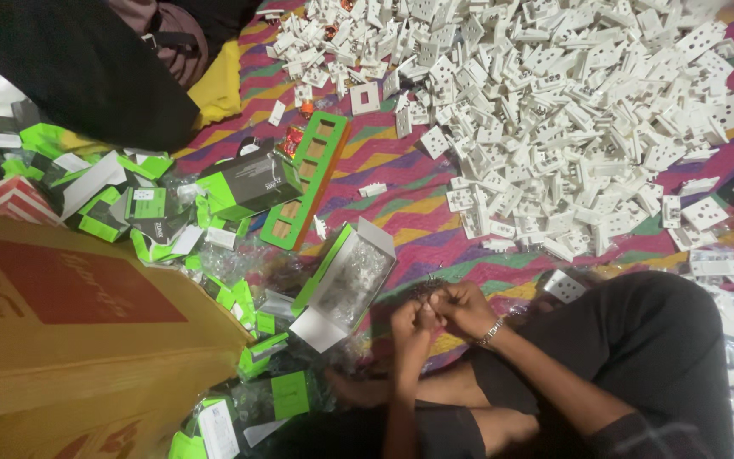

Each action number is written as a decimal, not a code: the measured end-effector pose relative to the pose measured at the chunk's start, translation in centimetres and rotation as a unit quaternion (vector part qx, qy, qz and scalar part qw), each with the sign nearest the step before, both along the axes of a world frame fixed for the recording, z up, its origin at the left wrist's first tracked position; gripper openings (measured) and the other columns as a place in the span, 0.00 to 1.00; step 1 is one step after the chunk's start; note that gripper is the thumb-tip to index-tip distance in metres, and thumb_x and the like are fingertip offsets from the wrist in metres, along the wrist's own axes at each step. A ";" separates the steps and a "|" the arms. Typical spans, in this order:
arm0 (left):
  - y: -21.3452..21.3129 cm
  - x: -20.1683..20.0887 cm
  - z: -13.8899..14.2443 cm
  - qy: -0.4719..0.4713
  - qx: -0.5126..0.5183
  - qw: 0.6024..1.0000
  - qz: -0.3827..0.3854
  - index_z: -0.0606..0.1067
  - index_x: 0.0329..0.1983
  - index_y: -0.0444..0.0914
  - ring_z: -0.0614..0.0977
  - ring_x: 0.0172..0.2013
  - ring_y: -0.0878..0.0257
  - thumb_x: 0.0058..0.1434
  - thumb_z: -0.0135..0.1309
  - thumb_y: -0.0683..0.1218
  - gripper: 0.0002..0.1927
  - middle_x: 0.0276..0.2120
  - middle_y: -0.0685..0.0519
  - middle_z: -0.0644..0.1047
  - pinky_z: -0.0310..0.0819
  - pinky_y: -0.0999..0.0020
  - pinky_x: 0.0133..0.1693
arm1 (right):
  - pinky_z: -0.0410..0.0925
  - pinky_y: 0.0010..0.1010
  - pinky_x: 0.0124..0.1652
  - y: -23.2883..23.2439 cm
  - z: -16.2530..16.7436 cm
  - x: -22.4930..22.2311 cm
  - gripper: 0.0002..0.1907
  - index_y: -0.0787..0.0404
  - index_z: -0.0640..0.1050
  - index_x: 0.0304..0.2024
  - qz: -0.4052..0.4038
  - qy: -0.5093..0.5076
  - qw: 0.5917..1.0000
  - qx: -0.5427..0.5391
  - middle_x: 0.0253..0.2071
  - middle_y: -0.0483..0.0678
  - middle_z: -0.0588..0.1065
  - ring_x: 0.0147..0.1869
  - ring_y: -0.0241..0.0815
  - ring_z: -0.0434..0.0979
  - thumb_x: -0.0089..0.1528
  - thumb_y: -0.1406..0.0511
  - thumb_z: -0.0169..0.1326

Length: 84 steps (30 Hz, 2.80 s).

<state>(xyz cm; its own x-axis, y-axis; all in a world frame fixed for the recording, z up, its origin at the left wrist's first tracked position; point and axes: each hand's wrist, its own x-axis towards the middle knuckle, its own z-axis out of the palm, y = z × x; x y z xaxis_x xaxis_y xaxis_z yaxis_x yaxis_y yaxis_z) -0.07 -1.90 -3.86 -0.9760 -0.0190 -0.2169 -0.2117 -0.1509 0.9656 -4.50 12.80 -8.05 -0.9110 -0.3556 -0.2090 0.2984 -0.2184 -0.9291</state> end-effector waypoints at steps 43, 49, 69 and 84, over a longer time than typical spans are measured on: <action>-0.4 0.1 0.9 0.038 -0.228 0.967 0.111 0.80 0.45 0.33 0.83 0.34 0.60 0.66 0.57 0.42 0.09 0.34 0.45 0.83 0.77 0.67 0.39 | 0.66 0.20 0.33 1.5 3.5 -2.0 0.07 0.61 0.78 0.42 -0.235 0.044 0.966 0.099 0.33 0.40 0.77 0.33 0.26 0.72 0.68 0.63 0.58; -5.0 1.1 10.0 -0.149 -0.580 0.800 0.012 0.81 0.32 0.37 0.80 0.37 0.40 0.64 0.56 0.59 0.20 0.34 0.41 0.80 0.72 0.47 0.42 | 0.76 0.32 0.27 0.1 7.2 0.8 0.20 0.60 0.80 0.51 0.379 0.001 0.923 0.066 0.39 0.41 0.82 0.31 0.39 0.80 0.61 0.56 0.57; -12.4 -6.4 -4.0 0.134 -0.708 0.690 0.064 0.78 0.32 0.38 0.80 0.35 0.46 0.59 0.54 0.41 0.03 0.30 0.44 0.78 0.69 0.47 0.42 | 0.74 0.38 0.41 -2.1 8.7 1.2 0.16 0.55 0.81 0.51 0.177 0.224 0.892 0.351 0.43 0.51 0.82 0.43 0.51 0.84 0.63 0.58 0.58; -8.2 -3.0 2.1 0.116 -0.294 0.945 0.090 0.77 0.42 0.35 0.83 0.32 0.63 0.59 0.57 0.37 0.08 0.32 0.51 0.81 0.78 0.70 0.36 | 0.66 0.25 0.27 -1.5 6.4 0.9 0.13 0.63 0.81 0.48 0.073 -0.034 0.992 0.097 0.31 0.48 0.79 0.28 0.31 0.72 0.66 0.62 0.58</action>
<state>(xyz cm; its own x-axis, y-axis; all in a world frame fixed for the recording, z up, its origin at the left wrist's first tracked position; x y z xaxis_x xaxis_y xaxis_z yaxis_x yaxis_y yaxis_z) -3.10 -10.07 -1.76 -0.9655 -0.2394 0.1022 -0.0056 0.4117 0.9113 -3.61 11.28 -1.62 -0.8336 -0.4307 -0.3459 0.3779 0.0122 -0.9258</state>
